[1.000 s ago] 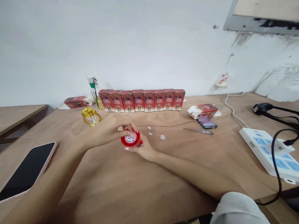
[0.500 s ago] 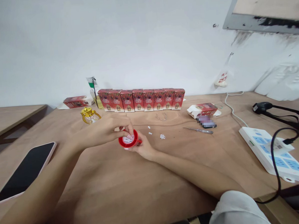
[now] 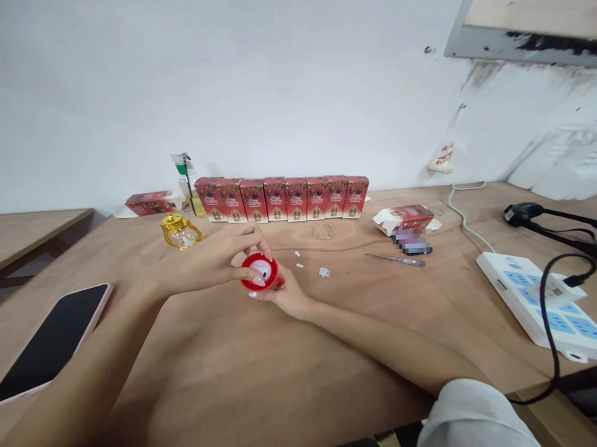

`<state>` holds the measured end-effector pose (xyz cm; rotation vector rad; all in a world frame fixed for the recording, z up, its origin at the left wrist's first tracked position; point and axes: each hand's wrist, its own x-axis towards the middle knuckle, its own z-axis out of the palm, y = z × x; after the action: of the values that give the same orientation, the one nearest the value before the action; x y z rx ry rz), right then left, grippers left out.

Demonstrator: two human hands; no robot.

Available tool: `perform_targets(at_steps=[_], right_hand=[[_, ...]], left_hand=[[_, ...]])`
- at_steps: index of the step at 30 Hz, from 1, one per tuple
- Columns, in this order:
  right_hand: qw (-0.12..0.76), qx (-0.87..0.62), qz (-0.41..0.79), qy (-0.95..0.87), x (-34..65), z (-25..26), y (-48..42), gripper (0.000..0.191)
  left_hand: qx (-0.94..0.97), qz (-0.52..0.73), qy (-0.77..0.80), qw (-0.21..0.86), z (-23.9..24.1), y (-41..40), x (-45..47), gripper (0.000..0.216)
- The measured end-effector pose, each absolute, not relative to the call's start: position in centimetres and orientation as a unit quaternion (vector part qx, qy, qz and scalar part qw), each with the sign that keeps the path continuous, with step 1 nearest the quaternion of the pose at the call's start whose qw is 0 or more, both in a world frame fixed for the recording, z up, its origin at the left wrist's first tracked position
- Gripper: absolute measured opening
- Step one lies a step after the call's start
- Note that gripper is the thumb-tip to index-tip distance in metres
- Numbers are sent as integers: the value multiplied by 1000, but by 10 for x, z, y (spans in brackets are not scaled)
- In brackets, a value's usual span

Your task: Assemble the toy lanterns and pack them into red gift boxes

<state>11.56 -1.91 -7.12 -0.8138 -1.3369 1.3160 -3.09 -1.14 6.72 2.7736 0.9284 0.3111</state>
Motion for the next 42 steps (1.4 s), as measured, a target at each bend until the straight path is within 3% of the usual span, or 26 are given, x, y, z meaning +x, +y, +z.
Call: perform_targets(at_steps=[6, 11, 19, 25, 34, 39, 42], right_hand=[[511, -339, 554, -563, 117, -70, -20, 51], [516, -352, 554, -550, 116, -71, -19, 47], [515, -393, 554, -522, 117, -76, -17, 51], [520, -410, 556, -502, 117, -80, -17, 59], [504, -348, 573, -544, 119, -74, -19, 49], [532, -317, 597, -510, 117, -73, -19, 62], [526, -321, 599, -512, 116, -74, -19, 59]], left_hand=[[892, 86, 346, 278, 65, -4, -34, 46], [852, 41, 288, 436, 58, 8, -31, 26], [751, 92, 297, 582, 44, 6, -14, 19], [746, 124, 275, 594, 40, 4, -9, 15], [788, 123, 301, 523, 39, 19, -21, 27], [758, 171, 367, 512, 42, 26, -35, 31], [764, 184, 399, 472, 46, 26, -38, 29]])
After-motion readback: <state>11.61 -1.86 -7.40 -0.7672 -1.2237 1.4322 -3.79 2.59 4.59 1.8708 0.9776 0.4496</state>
